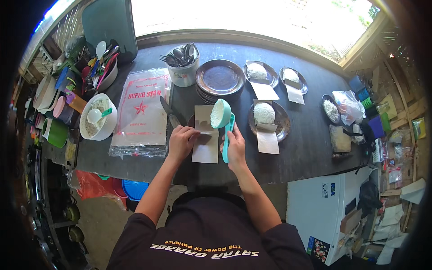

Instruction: Scooping cooked rice and shaping it into balls to place on plates with paper liners.

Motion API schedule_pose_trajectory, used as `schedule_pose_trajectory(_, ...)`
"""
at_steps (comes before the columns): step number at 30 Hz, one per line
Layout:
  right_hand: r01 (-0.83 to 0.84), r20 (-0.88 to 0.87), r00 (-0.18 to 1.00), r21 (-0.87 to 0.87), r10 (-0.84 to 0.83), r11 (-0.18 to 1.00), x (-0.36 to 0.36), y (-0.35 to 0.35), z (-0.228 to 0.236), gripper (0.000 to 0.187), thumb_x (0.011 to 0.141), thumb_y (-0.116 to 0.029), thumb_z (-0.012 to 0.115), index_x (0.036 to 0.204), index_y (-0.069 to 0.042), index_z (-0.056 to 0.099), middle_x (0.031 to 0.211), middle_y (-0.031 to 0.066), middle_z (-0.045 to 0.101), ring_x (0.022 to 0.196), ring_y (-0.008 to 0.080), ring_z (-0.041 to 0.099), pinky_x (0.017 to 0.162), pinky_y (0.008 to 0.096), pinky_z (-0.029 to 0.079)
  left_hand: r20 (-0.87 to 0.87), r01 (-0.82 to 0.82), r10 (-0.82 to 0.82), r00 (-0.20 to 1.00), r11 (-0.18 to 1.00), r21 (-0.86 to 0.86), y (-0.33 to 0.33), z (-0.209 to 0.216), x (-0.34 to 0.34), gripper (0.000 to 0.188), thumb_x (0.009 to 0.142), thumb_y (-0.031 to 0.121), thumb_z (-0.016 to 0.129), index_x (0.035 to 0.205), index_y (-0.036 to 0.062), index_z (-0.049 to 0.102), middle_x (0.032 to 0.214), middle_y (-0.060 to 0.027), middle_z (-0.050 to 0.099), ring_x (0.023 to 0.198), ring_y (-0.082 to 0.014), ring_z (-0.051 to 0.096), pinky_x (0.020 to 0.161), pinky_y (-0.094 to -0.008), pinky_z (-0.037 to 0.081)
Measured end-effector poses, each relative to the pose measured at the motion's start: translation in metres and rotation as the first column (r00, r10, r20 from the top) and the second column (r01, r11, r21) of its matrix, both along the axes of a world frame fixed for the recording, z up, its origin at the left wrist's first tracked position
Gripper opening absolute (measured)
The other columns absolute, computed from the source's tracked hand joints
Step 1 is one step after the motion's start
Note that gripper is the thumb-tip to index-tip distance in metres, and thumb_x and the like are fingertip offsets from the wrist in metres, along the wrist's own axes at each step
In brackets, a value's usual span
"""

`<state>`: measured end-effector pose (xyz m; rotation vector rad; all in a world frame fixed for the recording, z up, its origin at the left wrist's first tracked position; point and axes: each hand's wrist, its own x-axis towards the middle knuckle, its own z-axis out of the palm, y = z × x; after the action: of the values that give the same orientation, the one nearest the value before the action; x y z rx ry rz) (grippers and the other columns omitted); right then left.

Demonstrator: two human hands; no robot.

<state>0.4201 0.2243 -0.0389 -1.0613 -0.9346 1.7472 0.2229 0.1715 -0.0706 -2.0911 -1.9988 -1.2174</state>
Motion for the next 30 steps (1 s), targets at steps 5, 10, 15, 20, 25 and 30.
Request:
schedule_pose_trajectory(5,-0.023,0.456,0.807,0.658,-0.374,0.753,-0.014,0.010,-0.021,0.055,0.097,-0.012,0.047,0.150,-0.005,0.033,0.087,0.0097,0.056,0.057,0.0206,0.059,0.050,0.0331,0.049,0.003,0.000,0.000,1.000,0.999,-0.037,0.004,0.001,0.001,0.008,0.079,0.015,0.072,0.086,0.0122,0.075,0.088,-0.0003,0.071,0.082,-0.0226,0.061,0.078,-0.0365,0.049)
schedule_pose_trajectory(10,-0.675,0.831,0.154,0.484,-0.535,0.557,-0.038,-0.017,-0.019,0.074,0.081,-0.007,0.058,0.150,-0.003,0.031,0.094,0.0150,0.053,0.067,0.0314,0.064,0.058,0.0423,0.055,0.002,0.008,-0.008,1.000,1.000,-0.025,0.002,0.000,-0.004,0.009,0.076,0.014,0.073,0.085,0.0122,0.075,0.085,0.0005,0.070,0.079,-0.0223,0.060,0.076,-0.0362,0.048)
schedule_pose_trajectory(15,-0.632,0.857,0.230,0.491,-0.461,0.599,-0.040,-0.020,-0.021,0.070,0.090,-0.012,0.057,0.153,-0.007,0.028,0.094,0.0148,0.051,0.069,0.0350,0.064,0.057,0.0458,0.053,-0.001,0.007,-0.007,1.000,1.000,-0.002,0.001,-0.002,-0.005,0.008,0.075,0.013,0.074,0.083,0.0119,0.074,0.082,0.0004,0.070,0.077,-0.0220,0.060,0.075,-0.0359,0.048)
schedule_pose_trajectory(20,-0.592,0.872,0.305,0.489,-0.383,0.641,-0.035,-0.017,-0.017,0.070,0.090,-0.012,0.058,0.152,-0.008,0.028,0.098,0.0151,0.051,0.074,0.0359,0.063,0.060,0.0463,0.053,0.003,-0.014,0.014,1.000,1.000,0.002,0.002,0.002,-0.001,0.008,0.075,0.016,0.075,0.081,0.0119,0.073,0.080,0.0008,0.069,0.076,-0.0215,0.059,0.072,-0.0355,0.046)
schedule_pose_trajectory(25,-0.415,0.733,0.497,0.671,-0.465,0.615,-0.024,-0.008,-0.005,0.067,0.091,-0.011,0.057,0.152,-0.007,0.029,0.098,0.0154,0.054,0.079,0.0372,0.064,0.065,0.0478,0.052,-0.077,-0.058,0.057,0.995,0.998,-0.008,0.003,-0.001,0.003,0.010,0.074,0.021,0.077,0.079,0.0139,0.073,0.079,0.0027,0.068,0.075,-0.0188,0.058,0.071,-0.0344,0.041)
schedule_pose_trajectory(30,-0.006,0.474,0.793,0.634,-0.382,0.774,-0.001,0.008,-0.008,0.062,0.096,-0.014,0.058,0.151,-0.005,0.030,0.096,0.0159,0.066,0.068,0.0188,0.061,0.062,0.0362,0.052,-0.068,-0.132,0.131,0.989,0.991,-0.004,0.008,-0.001,0.013,0.010,0.074,0.023,0.078,0.078,0.0158,0.073,0.078,0.0051,0.068,0.076,-0.0176,0.057,0.073,-0.0344,0.039)
